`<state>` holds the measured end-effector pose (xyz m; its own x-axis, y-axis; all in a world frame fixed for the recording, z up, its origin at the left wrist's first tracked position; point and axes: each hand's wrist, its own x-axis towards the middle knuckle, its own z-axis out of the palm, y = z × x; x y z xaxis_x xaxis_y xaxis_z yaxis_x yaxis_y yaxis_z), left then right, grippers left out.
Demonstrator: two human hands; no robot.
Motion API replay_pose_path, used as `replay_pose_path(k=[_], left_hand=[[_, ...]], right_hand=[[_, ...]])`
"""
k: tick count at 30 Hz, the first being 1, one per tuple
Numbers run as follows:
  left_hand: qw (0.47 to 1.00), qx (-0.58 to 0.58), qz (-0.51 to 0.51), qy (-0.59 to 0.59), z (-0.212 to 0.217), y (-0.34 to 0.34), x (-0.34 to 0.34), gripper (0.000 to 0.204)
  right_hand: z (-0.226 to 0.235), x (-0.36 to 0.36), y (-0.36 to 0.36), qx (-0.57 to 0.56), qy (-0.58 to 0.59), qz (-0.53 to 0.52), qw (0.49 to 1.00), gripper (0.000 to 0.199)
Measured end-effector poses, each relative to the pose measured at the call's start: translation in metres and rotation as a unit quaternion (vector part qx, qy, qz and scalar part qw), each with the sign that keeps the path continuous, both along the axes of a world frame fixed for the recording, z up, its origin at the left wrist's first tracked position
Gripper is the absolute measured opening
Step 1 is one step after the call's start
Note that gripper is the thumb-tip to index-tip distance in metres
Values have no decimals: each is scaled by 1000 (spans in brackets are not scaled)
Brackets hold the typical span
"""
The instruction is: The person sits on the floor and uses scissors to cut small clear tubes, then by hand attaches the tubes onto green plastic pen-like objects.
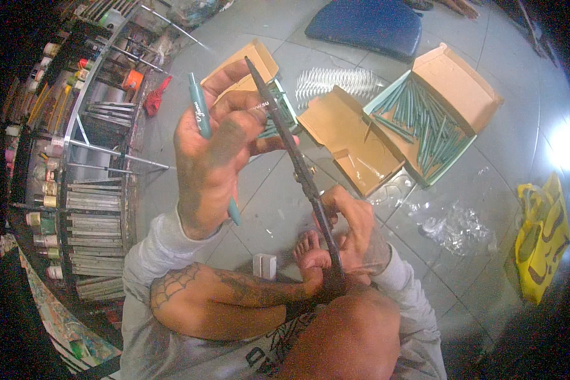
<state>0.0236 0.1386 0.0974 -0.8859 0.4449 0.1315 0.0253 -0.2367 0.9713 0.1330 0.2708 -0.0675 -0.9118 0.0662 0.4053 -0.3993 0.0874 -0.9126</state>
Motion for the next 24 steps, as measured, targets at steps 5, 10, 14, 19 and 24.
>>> replay_pose_path(k=[5,10,14,19,24], left_hand=[[1000,-3,2,1,0,2,1,59],[1000,-16,1,11,1,3,1,59],[1000,-9,-1,10,0,2,0,59],[1000,-4,2,3,0,3,0,60],[1000,-1,0,-2,0,3,0,61]], right_hand=[[14,3,0,-37,-59,-6,998,83],[12,4,0,-36,-66,-12,997,82],[6,4,0,-19,-60,-23,998,83],[2,5,0,-7,-50,-37,998,83],[-3,2,6,43,13,-23,999,84]])
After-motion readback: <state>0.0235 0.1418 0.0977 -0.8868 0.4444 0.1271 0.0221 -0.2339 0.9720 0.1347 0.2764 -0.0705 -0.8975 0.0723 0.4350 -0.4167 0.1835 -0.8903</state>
